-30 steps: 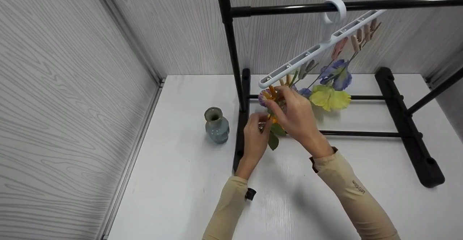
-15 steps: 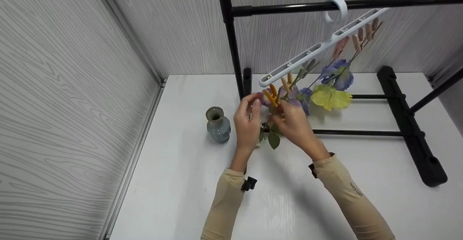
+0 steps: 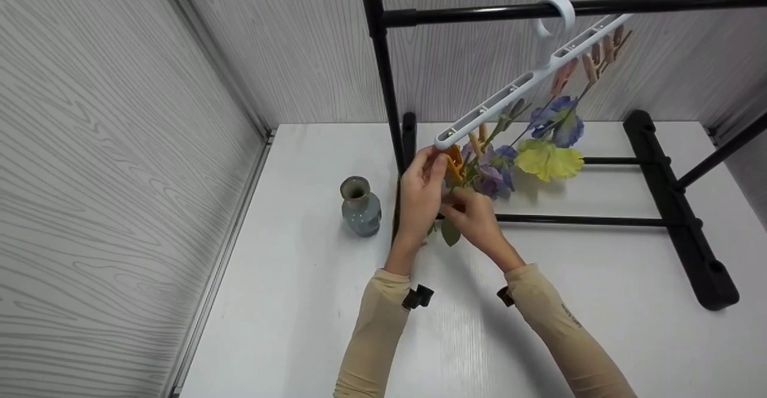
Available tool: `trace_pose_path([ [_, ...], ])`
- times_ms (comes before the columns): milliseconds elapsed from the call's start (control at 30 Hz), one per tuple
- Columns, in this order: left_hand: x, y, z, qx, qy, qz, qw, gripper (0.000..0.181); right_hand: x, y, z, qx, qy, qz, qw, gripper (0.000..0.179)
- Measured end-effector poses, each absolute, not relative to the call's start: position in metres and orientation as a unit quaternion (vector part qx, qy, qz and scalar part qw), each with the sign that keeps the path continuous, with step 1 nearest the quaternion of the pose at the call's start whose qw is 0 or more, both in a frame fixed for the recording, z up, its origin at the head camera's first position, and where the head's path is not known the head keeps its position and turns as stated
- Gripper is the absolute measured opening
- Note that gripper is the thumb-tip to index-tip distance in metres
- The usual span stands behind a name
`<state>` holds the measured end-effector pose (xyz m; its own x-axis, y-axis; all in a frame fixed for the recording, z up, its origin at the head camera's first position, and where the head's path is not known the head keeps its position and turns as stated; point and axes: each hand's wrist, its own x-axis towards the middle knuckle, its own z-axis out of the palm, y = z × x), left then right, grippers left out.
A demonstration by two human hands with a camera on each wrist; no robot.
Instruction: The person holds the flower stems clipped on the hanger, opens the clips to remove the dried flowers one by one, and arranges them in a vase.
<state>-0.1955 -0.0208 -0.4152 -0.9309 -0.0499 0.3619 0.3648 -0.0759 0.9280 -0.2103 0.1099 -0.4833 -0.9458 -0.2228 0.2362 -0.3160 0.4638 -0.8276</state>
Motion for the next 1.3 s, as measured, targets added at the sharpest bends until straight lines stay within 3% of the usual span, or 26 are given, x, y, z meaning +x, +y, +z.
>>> trace_pose_path([
  [233,-0.197,-0.021,-0.414,-0.120,-0.662,-0.729,0.123,0.034,-0.209,0.109,-0.506,0.131,-0.807,0.576,0.002,0.010],
  [433,-0.199,-0.025,-0.411,-0.116,-0.627,-0.767,0.074,0.041,-0.202,0.106,-0.523,0.119,-0.775,0.621,-0.022,0.024],
  [800,-0.206,-0.030,-0.403,-0.083,-0.542,-0.836,0.017,0.051,-0.192,0.102,-0.543,0.087,-0.705,0.701,-0.058,0.026],
  [1300,-0.206,-0.031,-0.395,-0.062,-0.544,-0.837,0.013,0.044,-0.177,0.102,-0.550,0.102,-0.659,0.740,-0.090,0.029],
])
